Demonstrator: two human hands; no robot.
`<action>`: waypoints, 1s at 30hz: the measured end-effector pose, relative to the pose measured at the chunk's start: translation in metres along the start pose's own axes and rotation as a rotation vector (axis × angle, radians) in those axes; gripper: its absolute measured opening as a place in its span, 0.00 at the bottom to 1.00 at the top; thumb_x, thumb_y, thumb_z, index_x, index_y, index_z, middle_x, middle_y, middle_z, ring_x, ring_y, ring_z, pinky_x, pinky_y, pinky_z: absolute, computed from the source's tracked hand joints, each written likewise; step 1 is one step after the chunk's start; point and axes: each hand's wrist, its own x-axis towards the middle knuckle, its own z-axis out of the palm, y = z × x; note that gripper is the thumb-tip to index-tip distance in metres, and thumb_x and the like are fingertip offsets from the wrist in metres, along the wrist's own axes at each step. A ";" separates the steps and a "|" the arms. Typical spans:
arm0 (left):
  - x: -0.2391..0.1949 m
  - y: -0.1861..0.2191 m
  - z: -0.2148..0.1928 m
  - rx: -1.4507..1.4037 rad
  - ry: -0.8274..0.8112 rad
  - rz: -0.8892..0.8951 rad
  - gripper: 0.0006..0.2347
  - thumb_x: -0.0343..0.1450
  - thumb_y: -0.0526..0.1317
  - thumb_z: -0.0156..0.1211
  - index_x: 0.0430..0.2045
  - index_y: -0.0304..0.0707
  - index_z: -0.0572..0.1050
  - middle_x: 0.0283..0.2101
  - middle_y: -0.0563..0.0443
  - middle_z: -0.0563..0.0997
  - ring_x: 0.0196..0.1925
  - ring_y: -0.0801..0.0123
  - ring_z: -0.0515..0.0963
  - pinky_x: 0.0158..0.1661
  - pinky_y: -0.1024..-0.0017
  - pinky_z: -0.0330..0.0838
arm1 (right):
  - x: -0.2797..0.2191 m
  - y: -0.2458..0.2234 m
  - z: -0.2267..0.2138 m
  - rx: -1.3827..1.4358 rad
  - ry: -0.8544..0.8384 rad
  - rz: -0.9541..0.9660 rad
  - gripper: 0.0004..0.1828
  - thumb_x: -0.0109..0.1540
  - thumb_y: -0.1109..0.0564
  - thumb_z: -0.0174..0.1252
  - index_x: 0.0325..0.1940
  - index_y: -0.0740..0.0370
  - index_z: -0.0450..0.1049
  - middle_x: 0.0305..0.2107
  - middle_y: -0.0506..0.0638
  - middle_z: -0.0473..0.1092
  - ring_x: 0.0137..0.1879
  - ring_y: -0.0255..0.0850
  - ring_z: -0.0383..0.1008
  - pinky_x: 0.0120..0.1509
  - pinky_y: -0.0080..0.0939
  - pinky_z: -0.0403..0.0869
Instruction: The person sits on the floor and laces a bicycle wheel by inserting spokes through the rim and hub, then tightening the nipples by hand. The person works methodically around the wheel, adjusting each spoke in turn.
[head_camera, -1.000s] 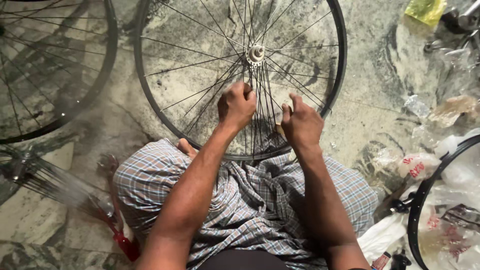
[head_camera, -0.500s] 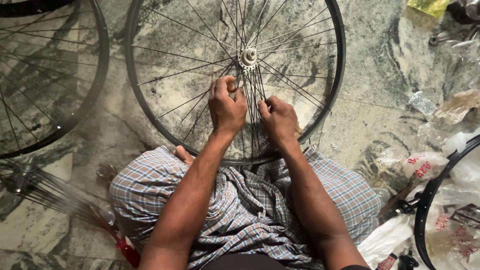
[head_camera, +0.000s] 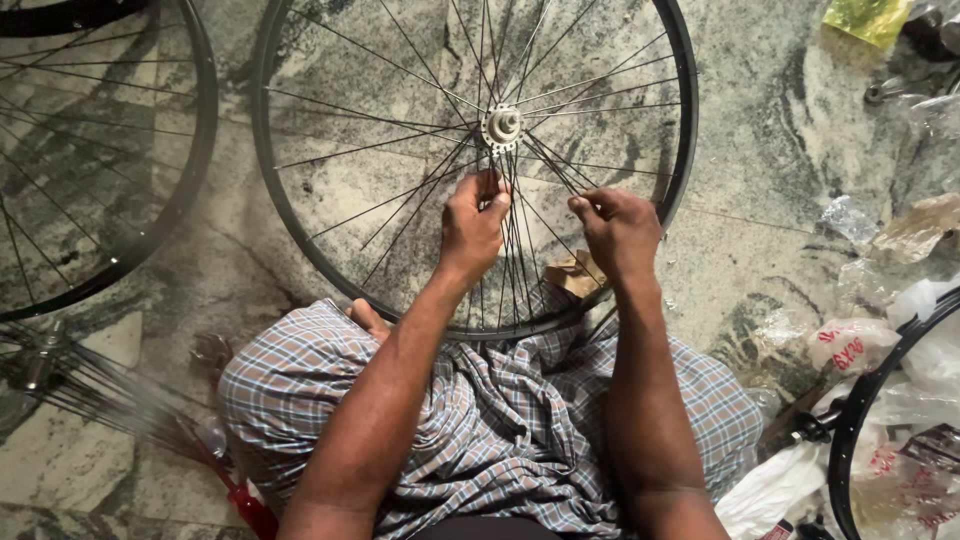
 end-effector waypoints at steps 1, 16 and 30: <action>0.001 0.000 0.000 -0.019 -0.007 0.069 0.08 0.75 0.36 0.56 0.44 0.31 0.75 0.38 0.48 0.81 0.38 0.66 0.80 0.39 0.64 0.80 | 0.000 -0.001 -0.005 0.064 -0.036 0.013 0.09 0.63 0.48 0.67 0.40 0.53 0.85 0.31 0.50 0.80 0.33 0.39 0.78 0.36 0.43 0.74; 0.002 0.021 -0.022 0.398 0.094 0.063 0.06 0.74 0.40 0.57 0.36 0.38 0.78 0.29 0.43 0.82 0.32 0.57 0.83 0.34 0.59 0.72 | -0.007 -0.008 -0.037 0.201 -0.277 0.045 0.13 0.61 0.46 0.67 0.42 0.55 0.84 0.30 0.52 0.78 0.35 0.43 0.76 0.41 0.45 0.73; -0.012 0.033 -0.028 0.686 0.273 0.357 0.18 0.71 0.36 0.64 0.53 0.31 0.67 0.46 0.33 0.76 0.29 0.54 0.83 0.24 0.62 0.78 | -0.017 -0.014 -0.048 -0.237 0.018 -0.030 0.15 0.61 0.39 0.68 0.34 0.50 0.84 0.26 0.47 0.71 0.33 0.42 0.71 0.37 0.48 0.70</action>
